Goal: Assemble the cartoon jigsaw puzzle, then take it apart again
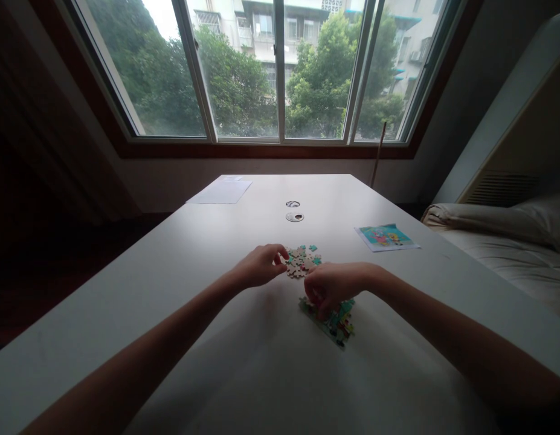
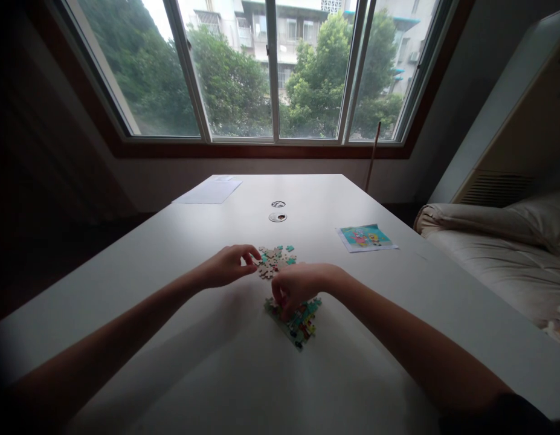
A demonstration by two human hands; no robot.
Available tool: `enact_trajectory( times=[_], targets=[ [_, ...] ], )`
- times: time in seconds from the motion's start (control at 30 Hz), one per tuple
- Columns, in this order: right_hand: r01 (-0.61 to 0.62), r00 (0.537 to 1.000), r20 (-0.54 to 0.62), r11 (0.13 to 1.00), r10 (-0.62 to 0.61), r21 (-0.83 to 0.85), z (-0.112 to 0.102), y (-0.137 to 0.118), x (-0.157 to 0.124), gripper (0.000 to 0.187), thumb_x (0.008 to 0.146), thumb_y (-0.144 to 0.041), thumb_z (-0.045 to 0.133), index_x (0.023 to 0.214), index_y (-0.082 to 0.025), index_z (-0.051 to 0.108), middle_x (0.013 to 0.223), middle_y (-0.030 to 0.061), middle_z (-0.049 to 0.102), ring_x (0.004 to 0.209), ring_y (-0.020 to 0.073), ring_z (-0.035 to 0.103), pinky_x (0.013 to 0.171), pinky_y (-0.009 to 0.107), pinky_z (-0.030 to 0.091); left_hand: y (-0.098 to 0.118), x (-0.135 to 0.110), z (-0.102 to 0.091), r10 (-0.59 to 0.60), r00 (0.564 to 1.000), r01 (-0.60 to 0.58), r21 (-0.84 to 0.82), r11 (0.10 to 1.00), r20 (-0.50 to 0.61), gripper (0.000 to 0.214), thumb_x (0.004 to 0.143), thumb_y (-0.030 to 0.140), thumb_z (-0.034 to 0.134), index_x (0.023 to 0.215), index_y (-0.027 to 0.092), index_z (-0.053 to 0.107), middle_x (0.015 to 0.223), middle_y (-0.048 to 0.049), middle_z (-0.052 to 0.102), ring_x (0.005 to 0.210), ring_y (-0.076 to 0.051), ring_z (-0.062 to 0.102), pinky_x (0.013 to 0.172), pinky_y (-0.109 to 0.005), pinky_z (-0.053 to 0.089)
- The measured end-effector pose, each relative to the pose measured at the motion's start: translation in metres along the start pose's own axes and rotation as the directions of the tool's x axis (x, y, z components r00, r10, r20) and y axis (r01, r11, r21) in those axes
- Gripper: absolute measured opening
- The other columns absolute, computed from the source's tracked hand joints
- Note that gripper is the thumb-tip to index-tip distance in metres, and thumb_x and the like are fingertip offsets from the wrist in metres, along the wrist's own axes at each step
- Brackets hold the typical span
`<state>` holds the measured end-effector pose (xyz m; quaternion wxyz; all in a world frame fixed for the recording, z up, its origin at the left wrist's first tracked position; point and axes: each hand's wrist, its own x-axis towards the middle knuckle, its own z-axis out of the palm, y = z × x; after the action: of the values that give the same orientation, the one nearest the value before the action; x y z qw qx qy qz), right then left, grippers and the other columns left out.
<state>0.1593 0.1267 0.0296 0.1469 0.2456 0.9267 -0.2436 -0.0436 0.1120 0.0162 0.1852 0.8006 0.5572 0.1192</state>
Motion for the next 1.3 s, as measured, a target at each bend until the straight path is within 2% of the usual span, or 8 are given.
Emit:
enact_trajectory(
  times=[0.23,0.33,0.53,0.7,0.97,1.1,1.2,1.3],
  targets=[
    [-0.002,0.999,-0.037,0.997,0.005,0.083,0.003,0.001,0.001,0.032,0.067,-0.038,0.067,0.091,-0.018,0.059,0.082,0.0006,0.061,0.068,0.0122,0.052,0.054,0.021,0.036,0.012,-0.007,-0.009,0.091,0.953,-0.084,-0.034,0.996,0.290,0.021,0.070,0.031,0.059,0.084,0.017,0.066,0.076,-0.0008,0.065,0.070,-0.014,0.059,0.057,-0.019,0.041],
    [-0.003,0.996,-0.089,0.998,0.009,0.070,0.004,-0.002,0.002,0.026,0.072,-0.037,0.062,0.089,-0.017,0.060,0.079,0.0018,0.060,0.066,0.0119,0.051,0.053,0.021,0.036,0.019,-0.011,-0.007,0.097,0.931,-0.099,-0.011,0.995,0.351,0.021,0.067,0.035,0.063,0.078,0.018,0.067,0.070,0.0003,0.065,0.065,-0.014,0.058,0.052,-0.019,0.039],
    [0.063,0.974,-0.220,0.998,-0.059,0.011,0.004,-0.004,0.004,0.012,0.076,-0.019,0.055,0.085,-0.013,0.060,0.075,0.0030,0.061,0.064,0.0109,0.050,0.057,0.021,0.037,0.032,-0.019,0.010,-0.006,0.971,-0.029,0.143,0.989,0.239,0.034,0.064,0.053,0.061,0.068,0.020,0.063,0.067,-0.0012,0.063,0.063,-0.019,0.057,0.050,-0.024,0.034],
    [0.095,0.963,-0.262,0.988,-0.060,0.122,-0.001,0.004,0.007,0.011,0.077,-0.018,0.053,0.082,-0.014,0.063,0.072,0.0021,0.063,0.064,0.0108,0.053,0.058,0.020,0.038,0.037,-0.020,0.019,-0.075,0.988,0.049,0.191,0.980,0.135,0.035,0.064,0.055,0.059,0.075,0.021,0.061,0.078,-0.0033,0.064,0.071,-0.023,0.057,0.051,-0.026,0.032],
    [-0.072,0.869,-0.483,0.993,0.108,0.092,-0.006,0.016,0.007,0.013,0.077,-0.025,0.057,0.081,-0.015,0.065,0.067,0.0014,0.063,0.059,0.0108,0.053,0.054,0.021,0.036,0.031,-0.018,0.012,-0.025,0.983,0.015,0.055,0.998,0.182,0.018,0.062,0.037,0.065,0.071,0.021,0.063,0.074,-0.0010,0.064,0.071,-0.020,0.057,0.054,-0.025,0.035],
    [0.015,0.861,-0.490,0.955,0.139,0.296,-0.007,0.017,0.007,0.014,0.078,-0.024,0.056,0.085,-0.014,0.062,0.068,0.0026,0.065,0.060,0.0112,0.057,0.055,0.021,0.041,0.024,-0.012,0.009,-0.005,0.993,0.012,-0.062,0.998,0.120,0.030,0.061,0.040,0.066,0.082,0.018,0.064,0.077,-0.0027,0.063,0.073,-0.020,0.056,0.059,-0.025,0.039],
    [0.105,0.861,-0.491,0.898,0.133,0.427,-0.005,0.019,0.009,0.017,0.079,-0.027,0.055,0.087,-0.013,0.060,0.068,0.0035,0.066,0.060,0.0115,0.058,0.053,0.021,0.042,0.020,-0.005,0.009,-0.001,0.998,0.012,-0.186,0.982,0.063,0.037,0.075,0.048,0.052,0.086,0.015,0.063,0.080,-0.0049,0.063,0.072,-0.017,0.056,0.060,-0.025,0.040],
    [0.147,0.852,-0.505,0.865,0.135,0.480,-0.004,0.021,0.010,0.016,0.079,-0.027,0.055,0.087,-0.013,0.057,0.069,0.0040,0.066,0.059,0.0111,0.057,0.051,0.021,0.042,0.016,0.000,0.011,-0.012,0.999,0.026,-0.278,0.960,0.052,0.041,0.083,0.046,0.038,0.084,0.012,0.061,0.076,-0.0056,0.063,0.064,-0.014,0.054,0.054,-0.023,0.039]
  ],
)
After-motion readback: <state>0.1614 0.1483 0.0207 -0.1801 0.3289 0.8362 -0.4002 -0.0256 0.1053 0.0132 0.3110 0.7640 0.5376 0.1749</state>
